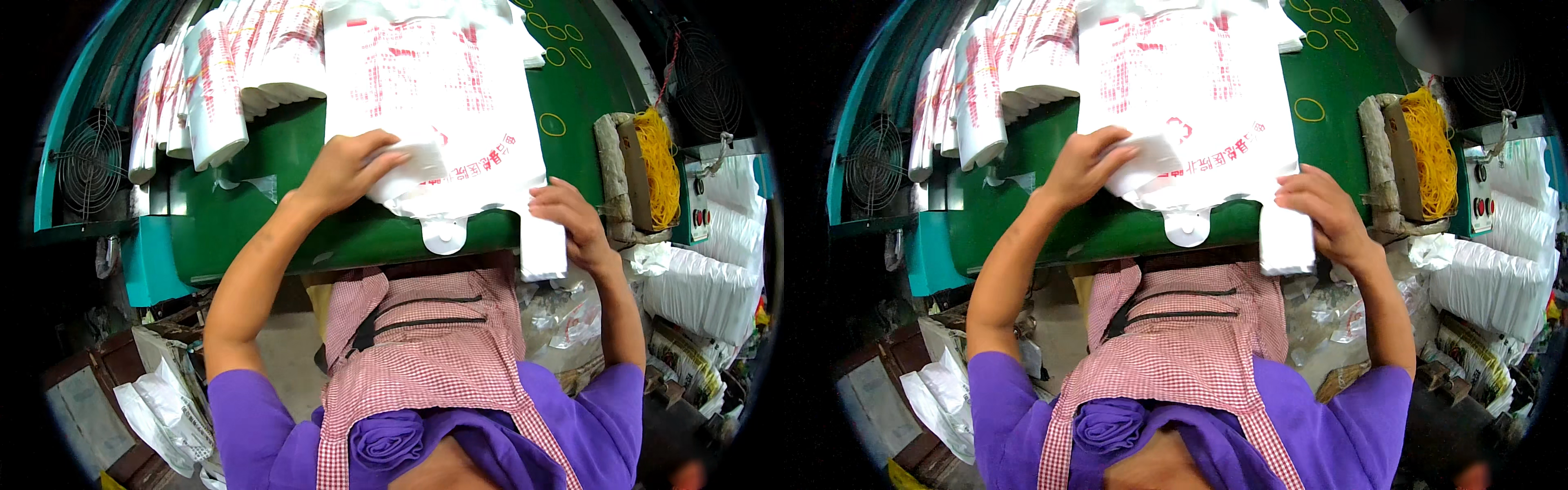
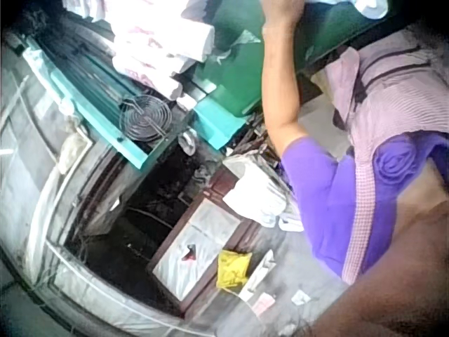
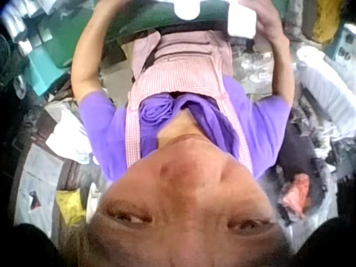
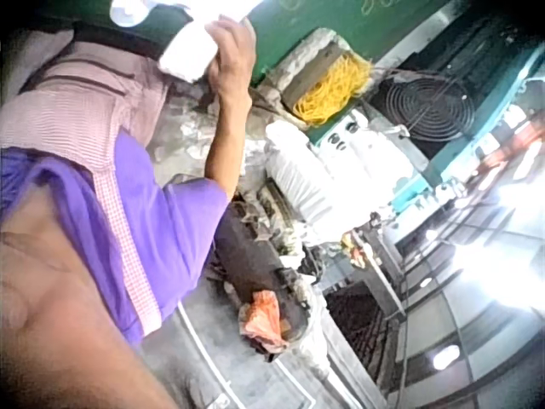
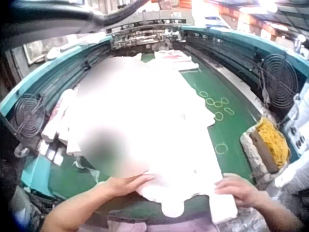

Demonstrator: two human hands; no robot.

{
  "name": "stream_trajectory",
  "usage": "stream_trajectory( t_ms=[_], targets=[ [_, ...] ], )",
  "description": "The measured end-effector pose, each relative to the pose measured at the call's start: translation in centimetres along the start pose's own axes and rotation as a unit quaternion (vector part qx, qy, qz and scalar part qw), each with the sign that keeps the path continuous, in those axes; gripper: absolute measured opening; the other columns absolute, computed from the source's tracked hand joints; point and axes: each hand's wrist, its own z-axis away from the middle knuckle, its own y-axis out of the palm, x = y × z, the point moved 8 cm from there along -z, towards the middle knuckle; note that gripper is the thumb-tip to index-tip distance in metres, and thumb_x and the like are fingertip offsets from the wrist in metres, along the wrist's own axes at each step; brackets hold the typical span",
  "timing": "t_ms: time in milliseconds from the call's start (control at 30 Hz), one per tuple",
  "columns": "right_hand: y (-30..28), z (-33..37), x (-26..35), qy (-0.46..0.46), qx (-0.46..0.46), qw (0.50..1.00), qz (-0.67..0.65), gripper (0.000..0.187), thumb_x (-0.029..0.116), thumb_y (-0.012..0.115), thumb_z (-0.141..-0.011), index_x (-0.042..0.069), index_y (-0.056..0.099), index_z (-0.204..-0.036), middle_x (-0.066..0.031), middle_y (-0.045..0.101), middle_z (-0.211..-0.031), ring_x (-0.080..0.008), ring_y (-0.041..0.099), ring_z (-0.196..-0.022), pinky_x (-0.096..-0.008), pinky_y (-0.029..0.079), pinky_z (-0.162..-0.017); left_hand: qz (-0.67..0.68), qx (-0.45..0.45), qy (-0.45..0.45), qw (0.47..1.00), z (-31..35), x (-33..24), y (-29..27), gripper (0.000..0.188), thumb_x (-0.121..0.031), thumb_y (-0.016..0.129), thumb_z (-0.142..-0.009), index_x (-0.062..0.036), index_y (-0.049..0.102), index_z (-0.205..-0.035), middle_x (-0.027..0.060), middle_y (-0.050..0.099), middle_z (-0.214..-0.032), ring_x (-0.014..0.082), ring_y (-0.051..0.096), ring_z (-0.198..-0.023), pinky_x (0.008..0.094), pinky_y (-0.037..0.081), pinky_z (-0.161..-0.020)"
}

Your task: The person folds white plastic bags with red printed text on a green table. They fold the bags in half, roll them tightly, and secure them with a rubber band. The finished bundles are stacked on the table.

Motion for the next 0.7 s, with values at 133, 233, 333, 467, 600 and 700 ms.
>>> stream_trajectory(
  t_ms=[133,233,333,467,600,700],
  targets=[
    [-1.1,-6.6,-3.3,0.186,-0.06,0.963,-0.187,0.025,0.011,0.055,-0.089,0.0,0.059,-0.111,-0.0169,0.064,-0.091,-0.0289,0.063,-0.082,-0.0339,0.049,-0.073,-0.246,0.068,0.073,0.964,-6.7,-0.3,5.4,0.034,-0.04,0.057,-0.089,-0.0071,0.065,-0.093,0.0164,0.066,-0.076,0.0357,0.064,-0.07,0.0439,0.049,-0.062],
    [5.4,-10.5,-9.4,0.263,0.059,0.963,-0.017,0.047,0.039,0.061,-0.087,0.005,0.058,-0.119,-0.019,0.067,-0.091,-0.0298,0.065,-0.082,-0.0408,0.05,-0.074,-0.212,-0.096,0.091,0.968,-6.0,0.3,4.8,0.029,-0.015,0.073,-0.07,-0.0052,0.061,-0.095,0.0162,0.067,-0.086,0.0317,0.065,-0.077,0.0402,0.05,-0.064],
    [5.8,-11.4,-8.7,0.125,0.067,0.989,0.039,0.047,0.045,0.065,-0.08,0.006,0.061,-0.106,-0.0194,0.066,-0.084,-0.0367,0.064,-0.083,-0.0472,0.05,-0.071,-0.246,-0.016,0.189,0.95,-2.5,-1.9,5.6,0.057,0.001,0.061,-0.068,-0.0033,0.053,-0.125,0.0228,0.046,-0.134,0.042,0.046,-0.121,0.0505,0.038,-0.101],
    [4.2,-9.0,-6.8,0.006,-0.022,0.985,0.173,0.038,0.037,0.057,-0.086,0.004,0.059,-0.106,-0.0175,0.059,-0.113,-0.0372,0.058,-0.103,-0.0484,0.047,-0.082,-0.251,0.124,0.164,0.946,-1.4,-5.6,10.1,0.065,-0.018,0.063,-0.074,-0.0101,0.047,-0.136,0.023,0.035,-0.146,0.0389,0.034,-0.135,0.0528,0.028,-0.108],
    [3.5,-9.0,-11.8,0.09,0.026,0.973,0.21,0.053,0.042,0.05,-0.091,0.004,0.051,-0.129,-0.0177,0.038,-0.144,-0.0367,0.03,-0.136,-0.0546,0.03,-0.105,-0.254,0.046,0.194,0.946,-5.0,-4.1,10.0,0.044,-0.004,0.057,-0.078,-0.0063,0.059,-0.122,0.0171,0.055,-0.129,0.0351,0.054,-0.117,0.0445,0.042,-0.098],
    [0.2,-10.9,-10.0,0.095,0.015,0.992,0.076,0.055,0.045,0.056,-0.088,0.002,0.053,-0.123,-0.0184,0.044,-0.137,-0.0367,0.037,-0.129,-0.056,0.034,-0.099,-0.082,0.066,0.07,0.992,-8.2,-1.3,6.3,0.023,-0.006,0.053,-0.085,0.0015,0.065,-0.103,0.0205,0.068,-0.092,0.0318,0.067,-0.084,0.0376,0.05,-0.076]
  ],
)
